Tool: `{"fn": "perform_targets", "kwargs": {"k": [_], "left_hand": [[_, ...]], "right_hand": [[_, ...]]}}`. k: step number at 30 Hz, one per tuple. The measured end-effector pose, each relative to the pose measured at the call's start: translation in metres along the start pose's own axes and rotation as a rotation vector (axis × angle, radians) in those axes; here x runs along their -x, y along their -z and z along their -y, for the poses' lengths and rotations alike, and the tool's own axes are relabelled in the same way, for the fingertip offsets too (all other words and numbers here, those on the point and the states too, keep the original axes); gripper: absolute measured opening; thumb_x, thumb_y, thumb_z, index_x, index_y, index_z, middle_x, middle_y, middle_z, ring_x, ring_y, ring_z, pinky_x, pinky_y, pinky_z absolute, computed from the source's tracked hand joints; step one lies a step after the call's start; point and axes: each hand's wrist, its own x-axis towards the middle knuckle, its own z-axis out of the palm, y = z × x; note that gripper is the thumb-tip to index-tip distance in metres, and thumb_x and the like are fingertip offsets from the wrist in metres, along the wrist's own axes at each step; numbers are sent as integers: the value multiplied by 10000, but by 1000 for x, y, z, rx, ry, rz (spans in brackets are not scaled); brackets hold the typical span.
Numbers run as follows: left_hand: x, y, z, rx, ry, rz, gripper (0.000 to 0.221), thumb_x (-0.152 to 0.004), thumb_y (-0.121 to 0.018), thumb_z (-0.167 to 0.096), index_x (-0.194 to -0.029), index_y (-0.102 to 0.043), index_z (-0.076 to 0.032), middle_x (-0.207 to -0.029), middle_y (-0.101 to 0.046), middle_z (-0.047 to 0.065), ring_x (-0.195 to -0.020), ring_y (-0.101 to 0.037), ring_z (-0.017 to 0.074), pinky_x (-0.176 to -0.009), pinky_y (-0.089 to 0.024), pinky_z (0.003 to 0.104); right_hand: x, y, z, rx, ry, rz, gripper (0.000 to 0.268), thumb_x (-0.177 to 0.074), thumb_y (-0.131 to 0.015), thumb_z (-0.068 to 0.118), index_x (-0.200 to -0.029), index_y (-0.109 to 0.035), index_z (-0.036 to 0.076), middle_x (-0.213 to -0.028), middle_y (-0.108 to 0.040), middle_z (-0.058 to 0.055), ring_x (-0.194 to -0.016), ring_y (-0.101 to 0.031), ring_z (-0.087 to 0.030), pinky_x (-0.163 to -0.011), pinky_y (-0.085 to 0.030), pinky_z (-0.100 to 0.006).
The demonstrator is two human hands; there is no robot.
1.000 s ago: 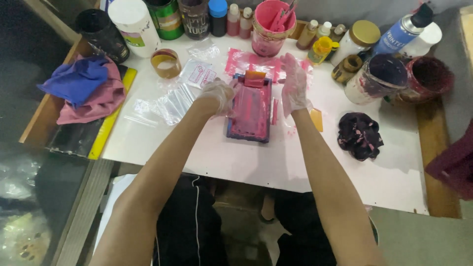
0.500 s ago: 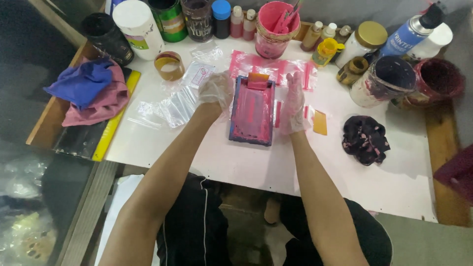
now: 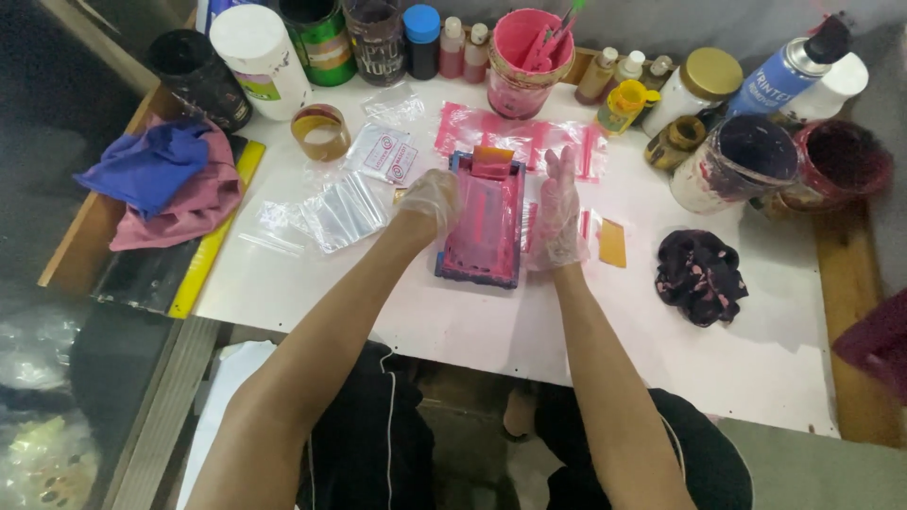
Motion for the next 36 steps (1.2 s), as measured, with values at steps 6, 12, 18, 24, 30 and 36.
{"fn": "perform_targets", "kwargs": {"k": [6, 12, 18, 24, 30, 36], "left_hand": [[4, -41, -2, -449, 128, -337, 276, -1009, -474, -61, -786, -635, -92, -638, -554, 27, -658, -664, 150, -694, -559, 179], [4, -98, 40, -990, 195, -490, 201, -978, -468, -61, -937, -662, -28, -721, -610, 144, -647, -632, 293, -707, -590, 309], [24, -98, 81, -877, 168, -366, 203, -979, -469, -62, -955, -668, -25, -752, -621, 141, -679, -637, 289, -724, -588, 312], [26, -83, 87, -767, 148, -244, 207, -980, -471, -64, -972, -674, -22, -782, -632, 138, -711, -641, 285, -740, -586, 315], [23, -63, 91, -659, 142, -135, 213, -981, -472, -65, -990, -679, -18, -812, -642, 136, -744, -646, 281, -757, -584, 318], [19, -48, 94, -547, 131, -9, 220, -981, -473, -67, -1007, -685, -15, -842, -653, 133, -776, -651, 277, -774, -582, 321]], "right_hand": [[-7, 5, -26, 57, 121, -32, 759, -1113, -472, 530, -1649, -203, 64, -1658, -300, -262, -1484, -380, -454, -1245, -290, -610], [2, -2, -15, -180, 56, -79, 992, -1011, -518, 732, -1654, -154, 70, -1696, -209, -247, -1541, -295, -447, -1302, -177, -597], [-34, 34, -100, 511, 816, 49, 710, -1142, -573, 315, -1675, -107, 263, -1685, -288, -120, -1526, -445, -309, -1272, -405, -490], [-42, 57, -149, 542, 683, 260, 1423, -655, -1043, 370, -1676, -71, 176, -1742, -132, -83, -1619, -245, -276, -1352, -217, -382], [-6, -11, 13, 199, -290, 59, 786, -890, -841, 326, -1554, -436, 213, -1553, -516, -100, -1478, -417, -260, -1256, -326, -384], [-43, -7, -54, 841, -104, 380, 801, -889, -766, 552, -1580, -419, 344, -1655, -370, 10, -1558, -232, -268, -1273, -222, -469]]}}
